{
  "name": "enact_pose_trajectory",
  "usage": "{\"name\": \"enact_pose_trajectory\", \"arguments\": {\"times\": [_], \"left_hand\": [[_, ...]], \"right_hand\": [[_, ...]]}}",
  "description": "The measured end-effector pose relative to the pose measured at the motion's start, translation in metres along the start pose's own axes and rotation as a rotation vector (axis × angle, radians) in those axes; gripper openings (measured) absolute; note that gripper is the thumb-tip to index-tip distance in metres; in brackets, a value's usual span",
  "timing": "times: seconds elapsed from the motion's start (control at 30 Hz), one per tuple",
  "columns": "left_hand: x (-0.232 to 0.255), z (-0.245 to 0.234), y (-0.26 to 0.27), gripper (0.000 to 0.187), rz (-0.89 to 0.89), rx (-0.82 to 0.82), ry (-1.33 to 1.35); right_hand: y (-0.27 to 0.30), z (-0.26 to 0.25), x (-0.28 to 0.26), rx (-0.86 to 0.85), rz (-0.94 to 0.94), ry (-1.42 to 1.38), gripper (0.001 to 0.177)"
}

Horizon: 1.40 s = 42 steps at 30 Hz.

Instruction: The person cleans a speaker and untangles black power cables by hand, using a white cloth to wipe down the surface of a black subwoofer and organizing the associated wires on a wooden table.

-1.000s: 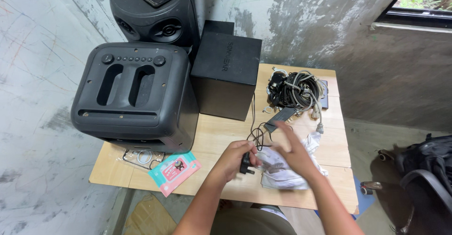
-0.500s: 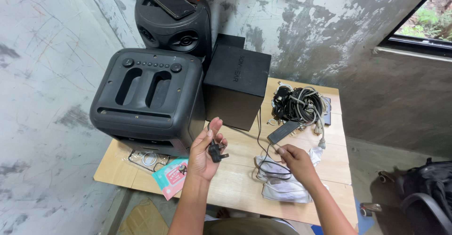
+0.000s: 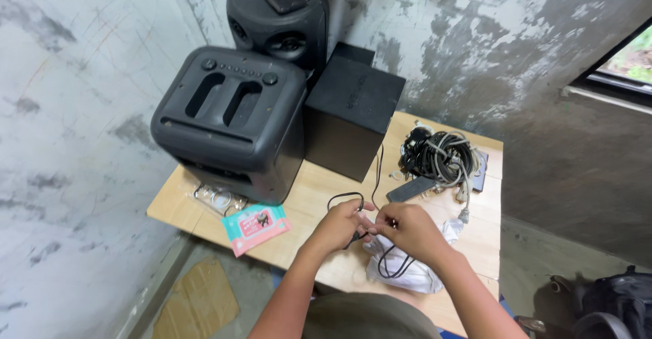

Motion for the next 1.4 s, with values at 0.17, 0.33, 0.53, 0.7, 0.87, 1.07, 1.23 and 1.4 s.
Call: {"name": "enact_pose_trajectory", "arguments": {"times": [0.17, 0.33, 0.53, 0.7, 0.87, 1.07, 1.23, 1.4], "left_hand": [[-0.01, 0.019, 0.002, 0.032, -0.018, -0.017, 0.058], [-0.011, 0.005, 0.028, 0.022, 0.037, 0.217, -0.026], [-0.016, 0.049, 0.026, 0.016, 0.036, 0.145, -0.27], [0.003, 0.114, 0.017, 0.015, 0.283, 0.05, -0.753], [-0.041, 0.11, -0.015, 0.013, 0.164, 0.108, -0.851], [-0.103, 0.08, -0.065, 0.007, -0.032, 0.131, -0.843], [-0.151, 0.039, -0.105, 0.011, -0.082, 0.182, -0.903], [-0.174, 0.032, -0.128, 0.017, -0.085, -0.064, -0.912]], "right_hand": [[0.006, 0.018, 0.046, -0.249, 0.19, -0.223, 0.02], [0.014, 0.033, 0.14, -0.055, 0.294, -0.547, 0.03], [0.044, 0.088, 0.23, -0.024, 0.879, -0.995, 0.063], [0.029, 0.11, 0.237, -0.104, 0.74, -1.755, 0.069], [0.011, 0.065, 0.306, -0.056, 0.486, -1.498, 0.022], [0.034, 0.015, 0.383, 0.12, 0.819, -0.394, 0.03], [0.024, -0.047, 0.348, 0.45, 0.672, 0.542, 0.078], [-0.072, 0.005, 0.324, 0.434, 0.405, 0.077, 0.052]]}}
Point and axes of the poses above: each hand's wrist, its own y-axis away from the middle knuckle, its own z-axis out of the palm, x = y × z, the point moved 10 cm from there along -y, towards the middle knuckle, and after that the axes turned 3 degrees about -x, right-handed, at the moved point
